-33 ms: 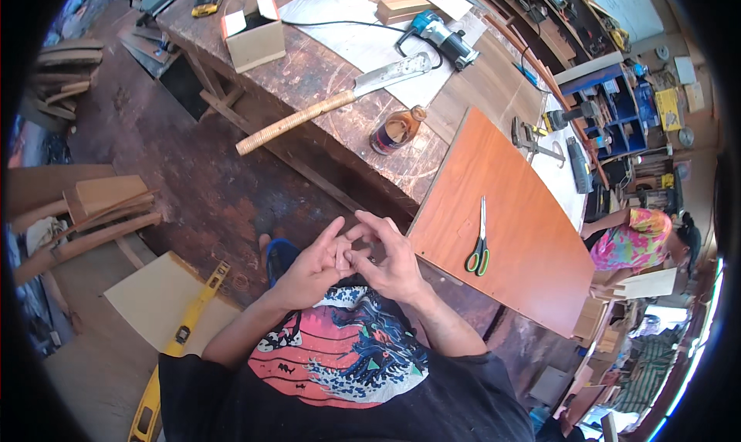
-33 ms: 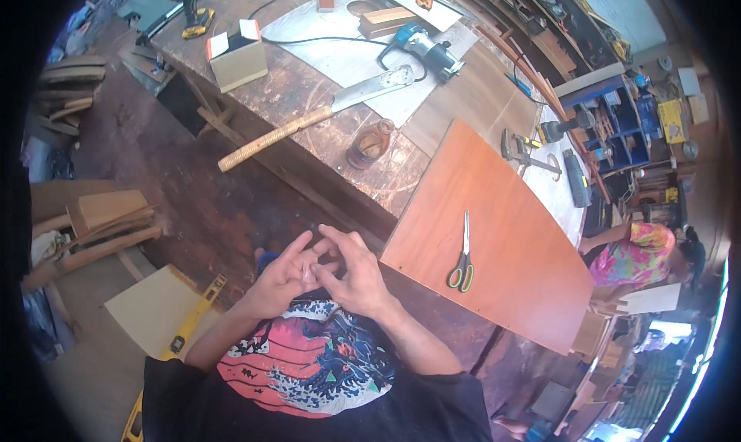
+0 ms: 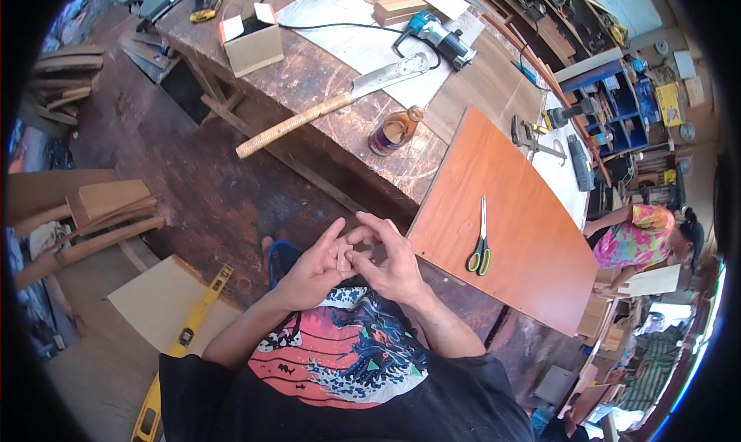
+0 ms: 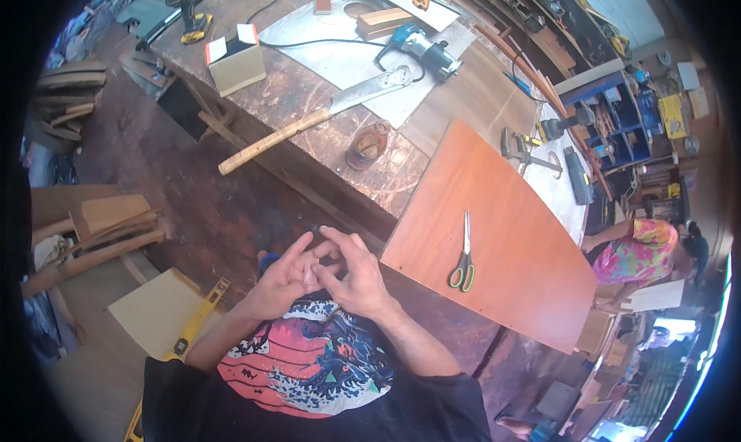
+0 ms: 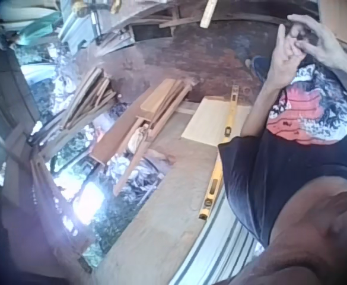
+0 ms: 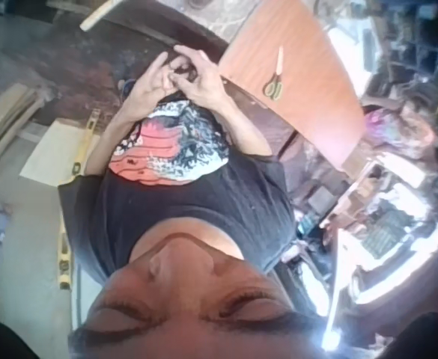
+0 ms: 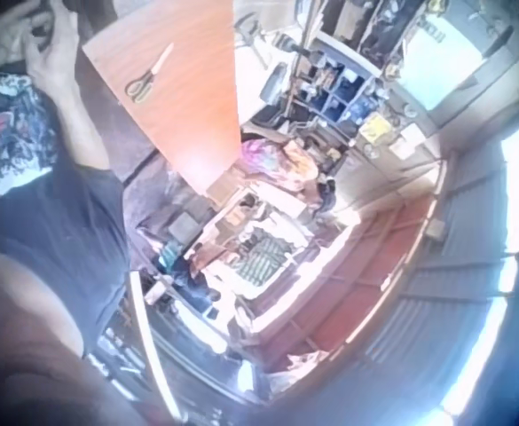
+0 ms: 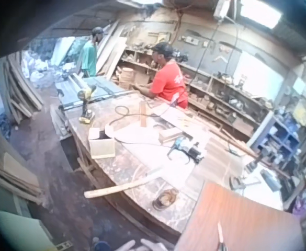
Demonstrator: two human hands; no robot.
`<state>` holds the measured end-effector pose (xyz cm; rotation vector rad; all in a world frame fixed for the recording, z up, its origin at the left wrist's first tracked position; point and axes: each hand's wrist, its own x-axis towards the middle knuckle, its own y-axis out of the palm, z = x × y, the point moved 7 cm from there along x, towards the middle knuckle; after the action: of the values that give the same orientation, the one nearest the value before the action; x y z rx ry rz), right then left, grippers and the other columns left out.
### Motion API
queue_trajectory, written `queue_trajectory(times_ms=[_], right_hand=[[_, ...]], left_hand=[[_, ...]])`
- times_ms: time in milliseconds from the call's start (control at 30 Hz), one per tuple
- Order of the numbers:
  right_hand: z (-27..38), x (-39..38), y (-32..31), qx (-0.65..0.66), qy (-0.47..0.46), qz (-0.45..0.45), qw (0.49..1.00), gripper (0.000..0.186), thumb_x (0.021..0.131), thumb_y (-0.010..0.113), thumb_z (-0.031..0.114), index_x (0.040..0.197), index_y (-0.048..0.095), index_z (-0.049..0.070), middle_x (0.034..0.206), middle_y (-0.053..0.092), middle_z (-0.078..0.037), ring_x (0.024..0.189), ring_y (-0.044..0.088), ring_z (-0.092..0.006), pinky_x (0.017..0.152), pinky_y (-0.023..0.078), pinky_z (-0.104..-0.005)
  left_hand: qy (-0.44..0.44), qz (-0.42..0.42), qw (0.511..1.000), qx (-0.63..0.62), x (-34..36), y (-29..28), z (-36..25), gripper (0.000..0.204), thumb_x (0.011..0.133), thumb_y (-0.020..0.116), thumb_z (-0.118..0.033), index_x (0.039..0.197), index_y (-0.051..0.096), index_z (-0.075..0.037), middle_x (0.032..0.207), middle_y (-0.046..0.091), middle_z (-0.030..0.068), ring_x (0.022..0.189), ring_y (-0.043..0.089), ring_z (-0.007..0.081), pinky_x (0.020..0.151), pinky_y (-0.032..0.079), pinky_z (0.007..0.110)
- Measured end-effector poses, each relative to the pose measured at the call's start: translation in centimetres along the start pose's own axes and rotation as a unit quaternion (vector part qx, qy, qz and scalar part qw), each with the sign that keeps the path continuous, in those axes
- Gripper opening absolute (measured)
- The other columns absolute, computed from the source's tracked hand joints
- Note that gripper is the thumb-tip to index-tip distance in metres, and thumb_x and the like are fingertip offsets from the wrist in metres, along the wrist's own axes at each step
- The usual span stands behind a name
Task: The person applies edge banding to a wooden panel by trimming a wood strip with scissors, applying adhesive from a bottle to the edge, heating it with a heat gun, and pressing the strip into place by hand.
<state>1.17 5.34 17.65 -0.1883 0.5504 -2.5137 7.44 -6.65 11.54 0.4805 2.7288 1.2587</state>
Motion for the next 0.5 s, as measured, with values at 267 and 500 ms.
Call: queue_trajectory(times_ms=[267, 500], right_hand=[[-2.9, -2.1, -0.8, 0.393, 0.084, -0.074, 0.913, 0.063, 0.093, 0.071, -0.004, 0.149, 0.041, 0.0, 0.104, 0.074, -0.011, 0.089, 0.07, -0.0145, 0.081, 0.056, -0.0289], [-3.0, -2.3, -1.1, 0.582, 0.208, -0.04, 0.785, 0.071, 0.09, 0.076, -0.003, 0.149, 0.037, -0.003, 0.102, 0.075, -0.013, 0.075, 0.061, -0.01, 0.067, 0.045, -0.0218]], left_hand=[[-0.084, -0.008, 0.992, 0.091, 0.4, 3.1, -2.3, 0.082, 0.098, 0.055, 0.013, 0.165, 0.009, -0.001, 0.166, 0.027, 0.023, 0.14, 0.05, 0.0248, 0.116, 0.045, 0.04], [0.028, 0.039, 0.98, 0.191, 2.2, 2.7, -3.5, 0.058, 0.091, 0.075, 0.006, 0.146, 0.055, 0.005, 0.138, 0.048, 0.0133, 0.108, 0.06, 0.0167, 0.093, 0.052, 0.031]])
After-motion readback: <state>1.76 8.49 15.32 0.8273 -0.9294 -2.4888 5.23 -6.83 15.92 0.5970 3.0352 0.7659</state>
